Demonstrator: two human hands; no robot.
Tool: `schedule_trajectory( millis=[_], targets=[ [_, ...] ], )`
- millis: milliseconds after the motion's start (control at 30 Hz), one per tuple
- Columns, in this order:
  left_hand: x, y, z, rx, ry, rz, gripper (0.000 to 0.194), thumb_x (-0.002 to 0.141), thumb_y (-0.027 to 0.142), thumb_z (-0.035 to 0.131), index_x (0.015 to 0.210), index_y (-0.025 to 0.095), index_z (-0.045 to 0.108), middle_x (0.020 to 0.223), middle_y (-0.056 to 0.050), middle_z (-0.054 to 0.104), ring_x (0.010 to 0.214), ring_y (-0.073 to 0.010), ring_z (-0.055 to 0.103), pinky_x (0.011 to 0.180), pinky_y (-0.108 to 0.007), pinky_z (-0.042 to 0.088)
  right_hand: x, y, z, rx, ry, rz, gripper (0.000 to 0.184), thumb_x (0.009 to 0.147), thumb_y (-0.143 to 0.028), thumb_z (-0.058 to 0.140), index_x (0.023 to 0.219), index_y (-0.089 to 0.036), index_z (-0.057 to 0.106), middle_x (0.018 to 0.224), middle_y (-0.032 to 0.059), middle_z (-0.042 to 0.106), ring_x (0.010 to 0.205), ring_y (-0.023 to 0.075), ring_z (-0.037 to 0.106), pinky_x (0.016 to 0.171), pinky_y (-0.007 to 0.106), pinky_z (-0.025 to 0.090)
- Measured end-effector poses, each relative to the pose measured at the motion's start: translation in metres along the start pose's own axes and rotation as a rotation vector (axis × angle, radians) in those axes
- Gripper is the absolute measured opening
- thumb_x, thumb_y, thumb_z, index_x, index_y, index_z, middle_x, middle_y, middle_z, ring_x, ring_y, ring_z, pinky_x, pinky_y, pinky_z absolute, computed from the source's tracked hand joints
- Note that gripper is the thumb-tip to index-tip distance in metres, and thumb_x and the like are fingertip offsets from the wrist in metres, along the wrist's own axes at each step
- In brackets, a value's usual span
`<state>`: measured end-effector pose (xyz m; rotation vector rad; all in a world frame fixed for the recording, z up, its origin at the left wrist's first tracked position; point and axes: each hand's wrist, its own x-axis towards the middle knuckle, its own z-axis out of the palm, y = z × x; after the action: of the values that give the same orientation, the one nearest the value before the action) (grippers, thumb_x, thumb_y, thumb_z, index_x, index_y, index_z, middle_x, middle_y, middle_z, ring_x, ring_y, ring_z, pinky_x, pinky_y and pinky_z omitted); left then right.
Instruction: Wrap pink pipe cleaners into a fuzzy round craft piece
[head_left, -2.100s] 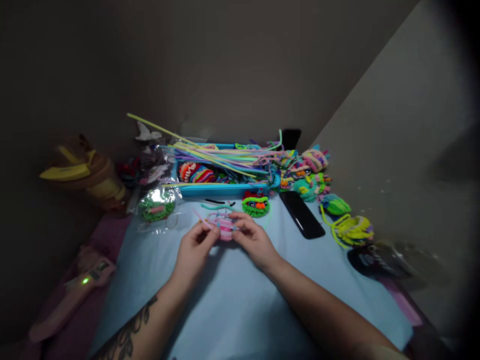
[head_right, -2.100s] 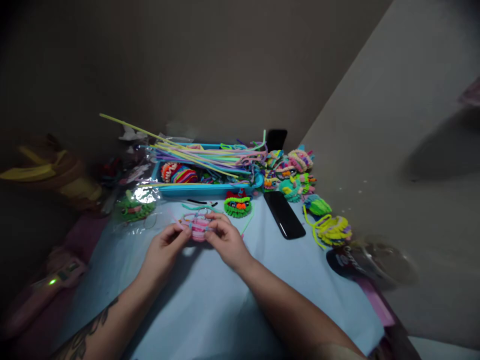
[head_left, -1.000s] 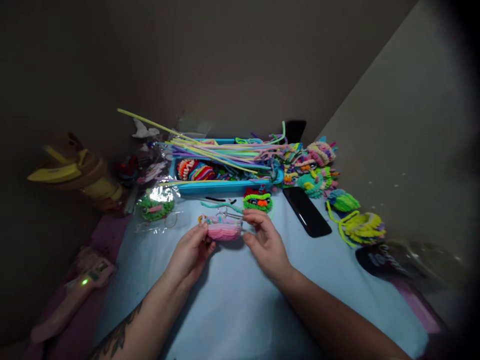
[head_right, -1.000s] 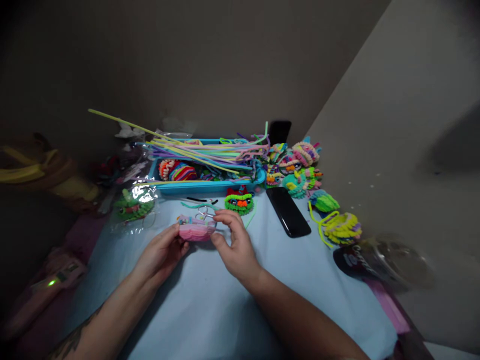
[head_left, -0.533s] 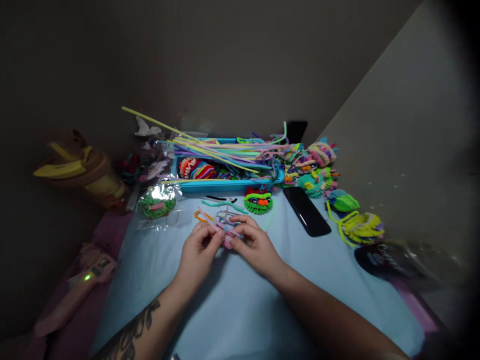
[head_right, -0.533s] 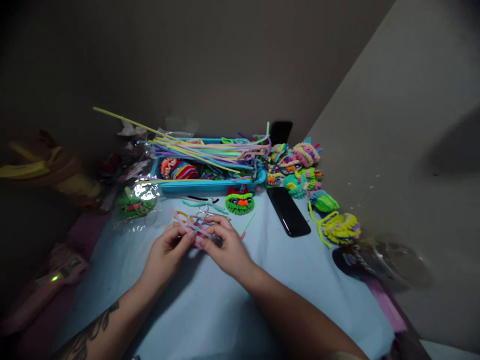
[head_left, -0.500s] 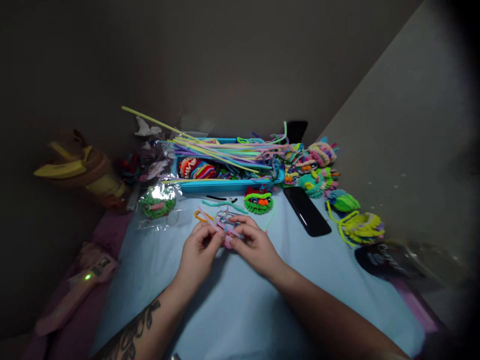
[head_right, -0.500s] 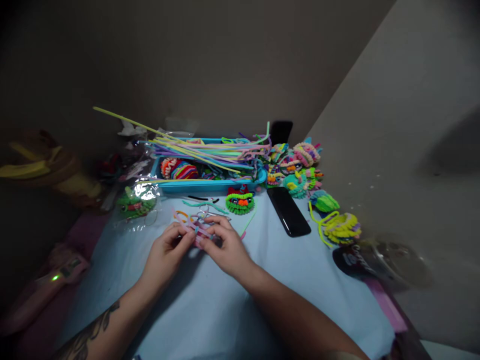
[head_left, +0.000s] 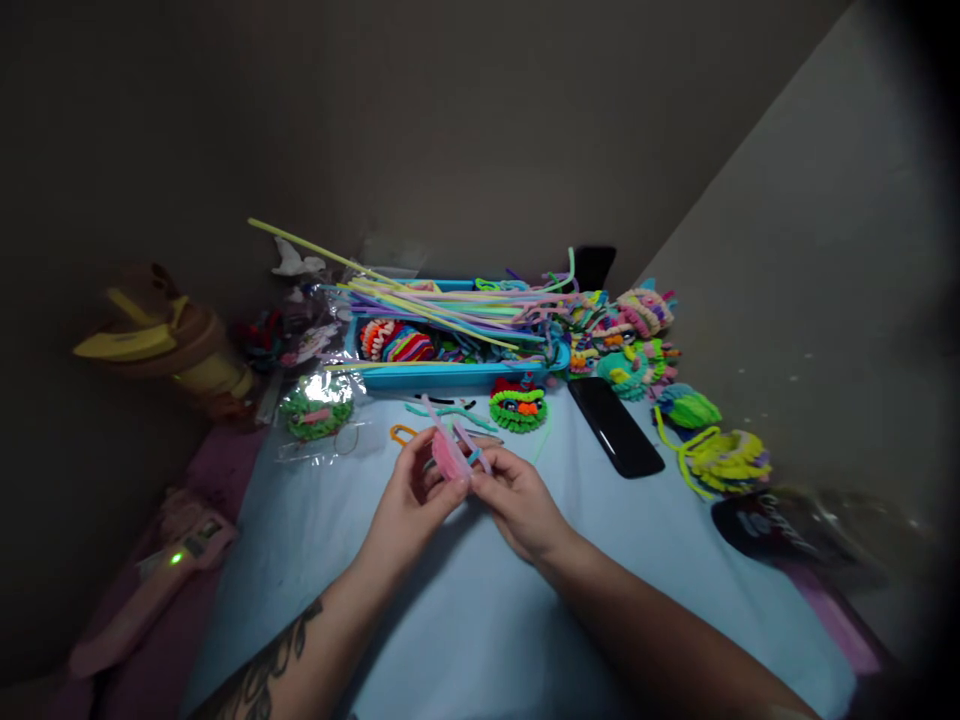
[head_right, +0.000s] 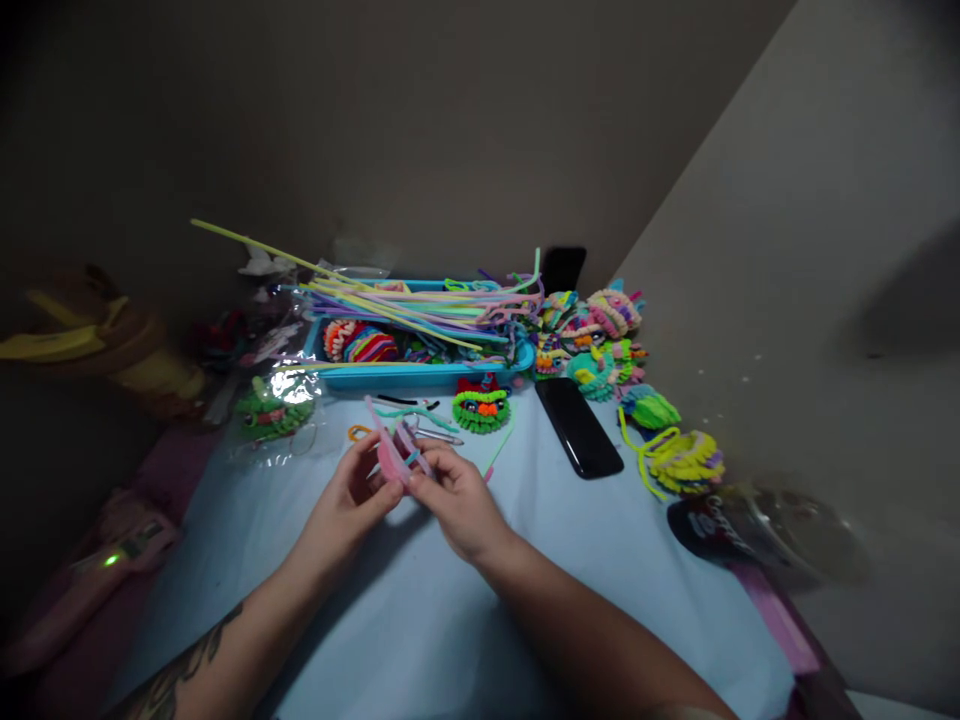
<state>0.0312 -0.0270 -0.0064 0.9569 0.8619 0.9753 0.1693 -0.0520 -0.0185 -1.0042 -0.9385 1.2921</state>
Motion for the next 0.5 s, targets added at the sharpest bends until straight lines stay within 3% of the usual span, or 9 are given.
schedule_trajectory(
  millis=[133, 300, 500],
  targets=[
    [-0.002, 0.004, -0.002, 0.031, -0.014, 0.032, 0.065, 0.066, 0.031, 0.079, 0.122, 0.022, 0.047, 0.133, -0.012, 0.053, 0.112, -0.0234, 0.059, 0.094, -0.035, 0.048, -0.003, 0.000, 0.005, 0.094, -0.048, 0.108, 0.028, 0.067, -0.043, 0.077, 0.073, -0.021, 0.060, 0.088, 0.0029, 0.064, 0.084, 0.0201, 0.060, 0.081, 0.035, 0.048],
    [-0.004, 0.007, -0.004, 0.093, -0.031, 0.040, 0.067, 0.066, 0.032, 0.078, 0.125, 0.021, 0.046, 0.120, -0.010, 0.061, 0.103, -0.0225, 0.062, 0.089, -0.034, 0.049, -0.004, -0.001, 0.004, -0.051, -0.119, 0.020, 0.021, 0.073, -0.040, 0.073, 0.077, -0.021, 0.064, 0.104, 0.0037, 0.061, 0.097, 0.0202, 0.057, 0.087, 0.032, 0.046],
    [-0.003, 0.008, -0.005, 0.173, 0.003, 0.058, 0.059, 0.066, 0.033, 0.076, 0.117, 0.019, 0.051, 0.105, -0.008, 0.065, 0.094, -0.0215, 0.062, 0.085, -0.032, 0.049, -0.005, -0.009, 0.003, -0.309, -0.197, -0.080, 0.022, 0.081, -0.042, 0.065, 0.077, -0.020, 0.064, 0.104, 0.0053, 0.058, 0.103, 0.0208, 0.056, 0.093, 0.034, 0.045]
  ],
)
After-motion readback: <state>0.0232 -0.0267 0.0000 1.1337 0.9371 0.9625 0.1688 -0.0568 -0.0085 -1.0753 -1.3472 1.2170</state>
